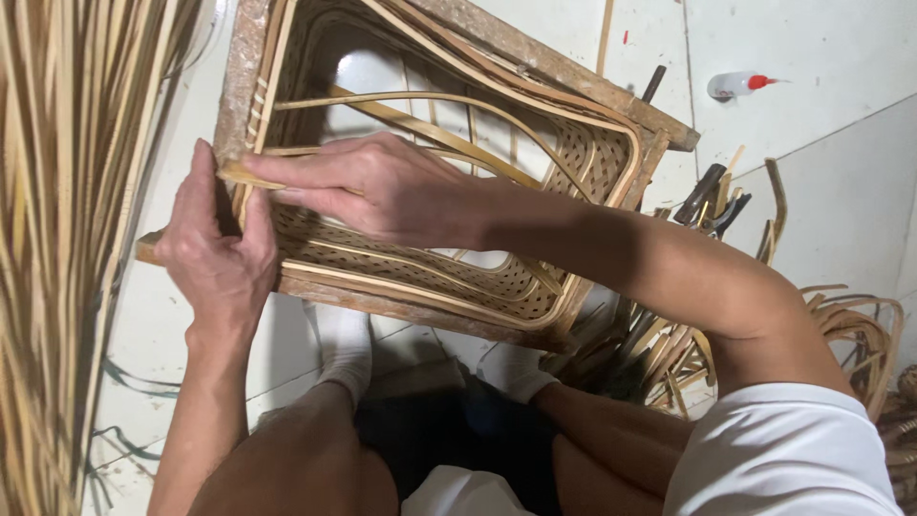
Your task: The person weaves a rectangular basket using thin wooden strips. They insert strips into the frame, bend them around corners, and secure them with pliers and a hammer. The person also uses shears to trim excess material and adjusts the basket's position throughout the process.
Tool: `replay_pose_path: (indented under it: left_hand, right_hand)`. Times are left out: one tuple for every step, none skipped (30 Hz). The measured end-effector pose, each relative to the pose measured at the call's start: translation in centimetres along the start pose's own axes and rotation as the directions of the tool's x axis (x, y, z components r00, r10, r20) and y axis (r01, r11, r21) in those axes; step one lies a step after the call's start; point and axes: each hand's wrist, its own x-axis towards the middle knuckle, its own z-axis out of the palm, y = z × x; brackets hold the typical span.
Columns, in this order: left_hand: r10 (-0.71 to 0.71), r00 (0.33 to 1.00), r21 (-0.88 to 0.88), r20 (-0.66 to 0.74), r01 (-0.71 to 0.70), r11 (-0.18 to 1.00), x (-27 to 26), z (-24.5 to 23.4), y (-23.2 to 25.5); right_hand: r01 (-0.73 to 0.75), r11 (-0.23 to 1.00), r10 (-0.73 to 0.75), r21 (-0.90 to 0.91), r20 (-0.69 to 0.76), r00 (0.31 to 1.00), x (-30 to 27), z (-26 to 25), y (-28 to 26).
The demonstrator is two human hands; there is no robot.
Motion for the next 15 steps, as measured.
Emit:
replay_pose_path:
  left_hand:
    - [-0.02,1.0,-0.014,0.002,0.02,1.0,0.1,0.0,0.0]
    - [-0.04,0.999,-0.028,0.004,0.04,0.999,0.3,0.1,0.1]
    - [-0.06,0.998,-0.033,0.007,0.06,0.998,0.6,0.0,0.1]
    - [-0.033,0.999,-0.062,-0.022,0.031,0.998,0.8,0.2,0.2]
    - [-0.011,0.999,-0.083,-0.048,0.007,0.996,0.8,0.2,0.5]
    - [0.012,0.997,-0.104,-0.074,-0.019,0.994,0.8,0.1,0.6]
    - [0.002,0.997,-0.127,-0.072,-0.012,0.992,0.8,-0.1,0.9]
    - [-0.007,0.998,-0.15,-0.07,-0.004,0.989,0.8,-0.2,1.1]
    - [-0.012,0.998,-0.18,-0.066,0.0,0.984,1.0,-0.3,1.2]
    - [0.037,0.997,-0.137,-0.065,-0.046,0.989,1.3,-0.3,1.1]
    - [0.08,0.995,-0.096,-0.06,-0.085,0.992,1.4,-0.1,1.0]
    - [0.122,0.991,-0.056,-0.053,-0.125,0.991,1.4,0.0,0.8]
    - [0.127,0.991,-0.047,-0.039,-0.128,0.991,1.2,0.0,0.6]
    - [0.131,0.991,-0.038,-0.026,-0.132,0.99,1.0,0.1,0.5]
    - [0.151,0.988,-0.035,-0.012,-0.152,0.988,1.2,0.1,0.3]
  right_hand:
    - [-0.009,0.999,0.01,-0.033,0.031,0.999,0.0,-0.5,-0.2]
    - [-0.017,0.998,0.021,-0.067,0.062,0.998,-0.1,-1.1,-0.4]
    - [-0.018,0.995,0.026,-0.094,0.087,0.996,0.0,-1.4,-0.5]
    - [-0.018,0.992,0.031,-0.122,0.112,0.993,0.2,-1.6,-0.6]
    - [-0.133,0.991,0.133,-0.009,0.132,0.982,0.4,-1.5,-0.8]
    - [-0.246,0.964,0.227,0.101,0.168,0.959,0.5,-1.3,-1.0]
    - [-0.359,0.912,0.316,0.198,0.218,0.923,0.5,-1.2,-1.1]
    - [-0.306,0.944,0.276,0.124,0.212,0.938,0.8,-0.8,-1.1]
    - [-0.255,0.966,0.241,0.044,0.204,0.949,1.2,-0.4,-1.1]
    - [-0.204,0.978,0.207,-0.037,0.198,0.958,1.6,-0.1,-1.2]
    - [-0.369,0.929,0.358,-0.013,0.277,0.892,1.6,-0.2,-1.3]
    - [-0.524,0.852,0.49,-0.005,0.36,0.794,1.4,-0.5,-1.5]
    - [-0.664,0.747,0.6,-0.013,0.441,0.667,1.3,-0.7,-1.6]
    - [-0.639,0.769,0.575,-0.002,0.437,0.692,1.3,-0.8,-1.6]
    - [-0.615,0.788,0.557,0.007,0.417,0.718,1.2,-0.9,-1.4]
